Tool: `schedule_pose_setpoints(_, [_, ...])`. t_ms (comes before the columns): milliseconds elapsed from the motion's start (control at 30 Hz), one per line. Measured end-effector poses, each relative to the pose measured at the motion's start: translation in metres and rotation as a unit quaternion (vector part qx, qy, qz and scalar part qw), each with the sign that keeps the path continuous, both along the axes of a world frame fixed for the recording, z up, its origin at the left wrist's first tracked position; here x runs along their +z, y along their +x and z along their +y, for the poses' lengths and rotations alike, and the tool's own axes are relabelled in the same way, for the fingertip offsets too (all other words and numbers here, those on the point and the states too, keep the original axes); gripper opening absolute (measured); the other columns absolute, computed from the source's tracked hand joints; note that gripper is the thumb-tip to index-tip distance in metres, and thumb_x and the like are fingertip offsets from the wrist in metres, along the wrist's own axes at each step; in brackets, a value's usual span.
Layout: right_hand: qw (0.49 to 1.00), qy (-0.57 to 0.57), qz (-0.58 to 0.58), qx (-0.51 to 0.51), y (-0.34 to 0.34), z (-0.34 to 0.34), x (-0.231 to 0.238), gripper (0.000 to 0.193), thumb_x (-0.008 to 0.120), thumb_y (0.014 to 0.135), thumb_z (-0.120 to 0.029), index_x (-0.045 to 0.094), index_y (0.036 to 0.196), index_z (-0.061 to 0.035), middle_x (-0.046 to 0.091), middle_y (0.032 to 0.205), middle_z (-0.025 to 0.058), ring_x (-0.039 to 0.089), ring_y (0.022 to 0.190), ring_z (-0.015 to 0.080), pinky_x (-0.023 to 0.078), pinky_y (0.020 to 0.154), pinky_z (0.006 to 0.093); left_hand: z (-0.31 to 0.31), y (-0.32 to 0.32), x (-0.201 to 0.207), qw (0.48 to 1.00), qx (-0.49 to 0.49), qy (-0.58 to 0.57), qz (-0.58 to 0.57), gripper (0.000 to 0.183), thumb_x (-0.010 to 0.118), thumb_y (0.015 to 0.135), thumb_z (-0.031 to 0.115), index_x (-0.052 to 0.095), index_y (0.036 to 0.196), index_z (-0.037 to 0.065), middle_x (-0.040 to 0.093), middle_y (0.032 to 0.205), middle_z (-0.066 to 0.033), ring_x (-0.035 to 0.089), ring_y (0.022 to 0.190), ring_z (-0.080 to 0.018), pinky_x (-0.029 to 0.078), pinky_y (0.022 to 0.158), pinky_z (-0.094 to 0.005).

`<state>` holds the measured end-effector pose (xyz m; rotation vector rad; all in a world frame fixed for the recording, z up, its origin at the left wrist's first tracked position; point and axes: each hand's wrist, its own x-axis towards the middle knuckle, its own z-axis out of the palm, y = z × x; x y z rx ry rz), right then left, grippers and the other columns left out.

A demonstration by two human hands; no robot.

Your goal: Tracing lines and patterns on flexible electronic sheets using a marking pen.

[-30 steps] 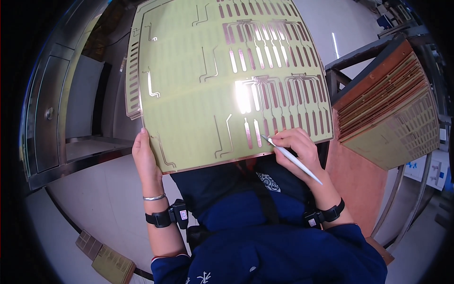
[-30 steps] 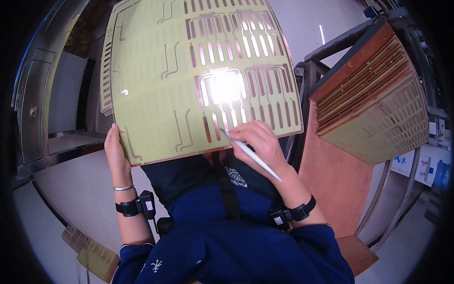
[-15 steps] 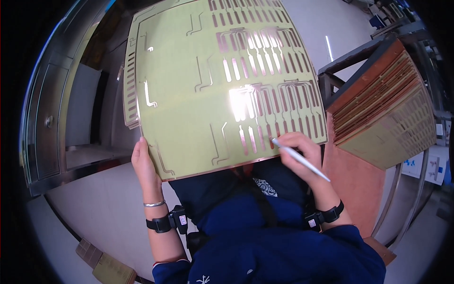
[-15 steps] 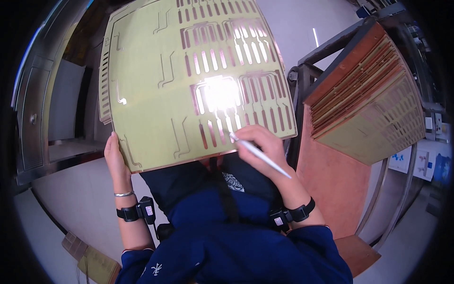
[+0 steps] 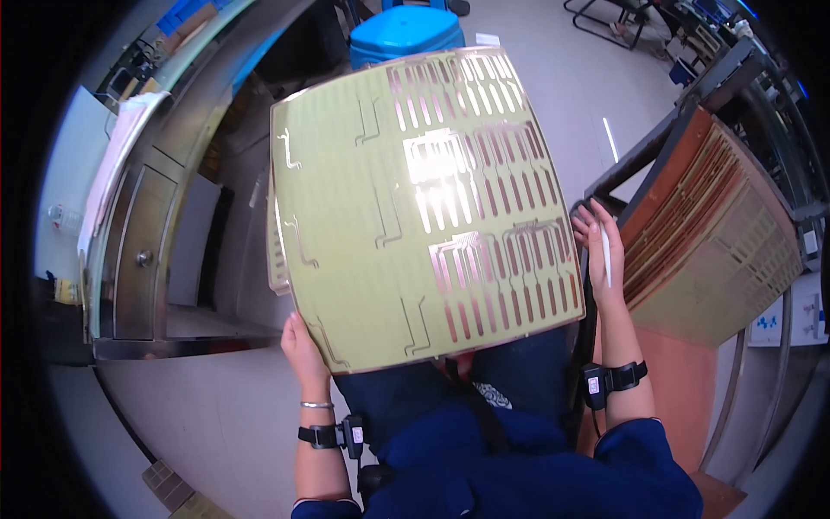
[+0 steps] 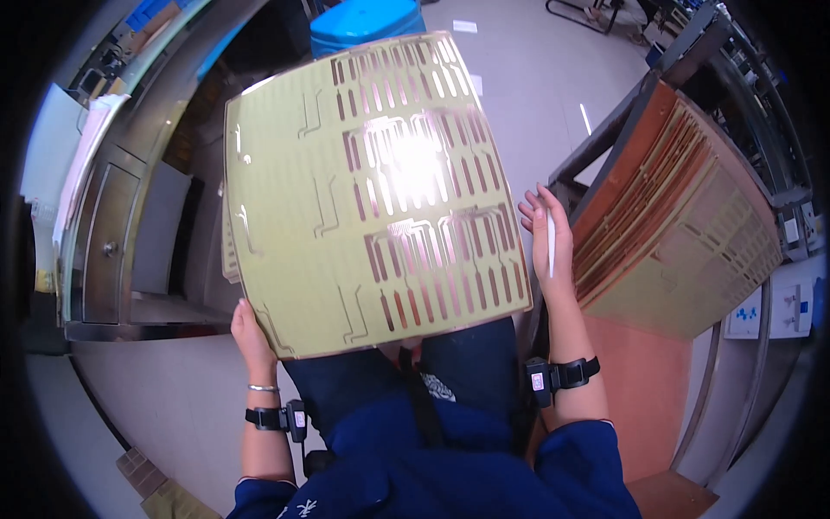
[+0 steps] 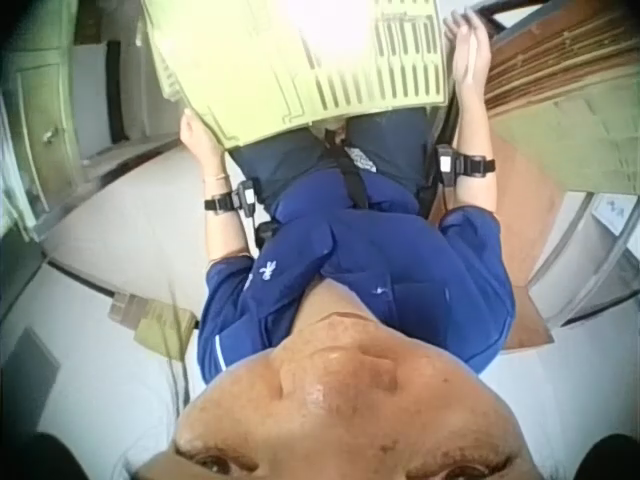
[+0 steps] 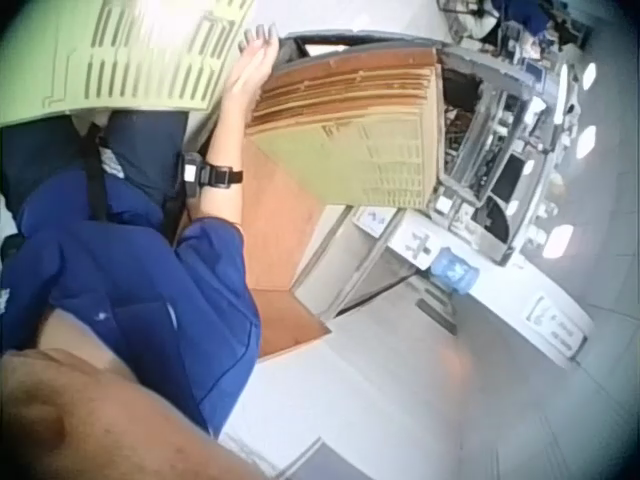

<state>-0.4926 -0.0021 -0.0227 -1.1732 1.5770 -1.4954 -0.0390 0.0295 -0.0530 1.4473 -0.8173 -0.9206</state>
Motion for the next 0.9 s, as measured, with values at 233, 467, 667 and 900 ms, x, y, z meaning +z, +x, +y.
schedule_pose_setpoints(233, [0.996, -0.016, -0.068, 0.048, -0.011, -0.061, 0.030, 0.048, 0.044, 0.099, -0.032, 0.039, 0.136, -0.0017, 0.057, 0.117, 0.0161, 0.059, 0.104, 0.0216, 0.047, 0.089, 0.0303, 0.008, -0.007, 0.028, 0.998, 0.020, -0.061, -0.016, 0.035, 0.039, 0.101, 0.026, 0.057, 0.087, -0.001, 0.057, 0.081, 0.0013, 0.048, 0.074, -0.0046, 0.042, 0.068, -0.0221])
schedule_pose_setpoints(467, [0.947, -0.037, -0.283, 0.144, -0.010, -0.079, 0.044, 0.022, 0.048, 0.098, -0.028, 0.057, 0.103, -0.0076, 0.062, 0.095, 0.0019, 0.062, 0.082, 0.0097, 0.051, 0.072, 0.0245, 0.002, -0.009, 0.063, 0.996, 0.008, -0.079, -0.030, 0.034, 0.042, 0.100, 0.026, 0.052, 0.078, 0.002, 0.049, 0.072, 0.0051, 0.040, 0.066, -0.0031, 0.035, 0.061, -0.0192])
schedule_pose_setpoints(667, [0.929, -0.055, -0.355, 0.084, -0.017, -0.052, 0.046, 0.020, 0.044, 0.099, -0.024, 0.054, 0.101, -0.0063, 0.063, 0.095, 0.0057, 0.065, 0.085, 0.0149, 0.055, 0.075, 0.0291, -0.005, 0.021, 0.124, 0.946, -0.214, -0.083, 0.230, 0.045, 0.042, 0.098, 0.043, 0.057, 0.099, 0.001, 0.063, 0.094, -0.0070, 0.059, 0.091, -0.0135, 0.047, 0.081, -0.0259])
schedule_pose_setpoints(900, [0.907, -0.132, -0.397, -0.055, 0.040, -0.022, 0.033, 0.017, 0.046, 0.099, -0.025, 0.051, 0.099, -0.0089, 0.057, 0.099, 0.0008, 0.057, 0.096, 0.0120, 0.047, 0.087, 0.0283, 0.013, -0.051, 0.103, 0.840, -0.288, -0.132, 0.440, 0.058, 0.058, 0.090, 0.037, 0.039, 0.135, 0.005, 0.049, 0.133, -0.0118, 0.046, 0.124, -0.0281, 0.040, 0.103, -0.0452])
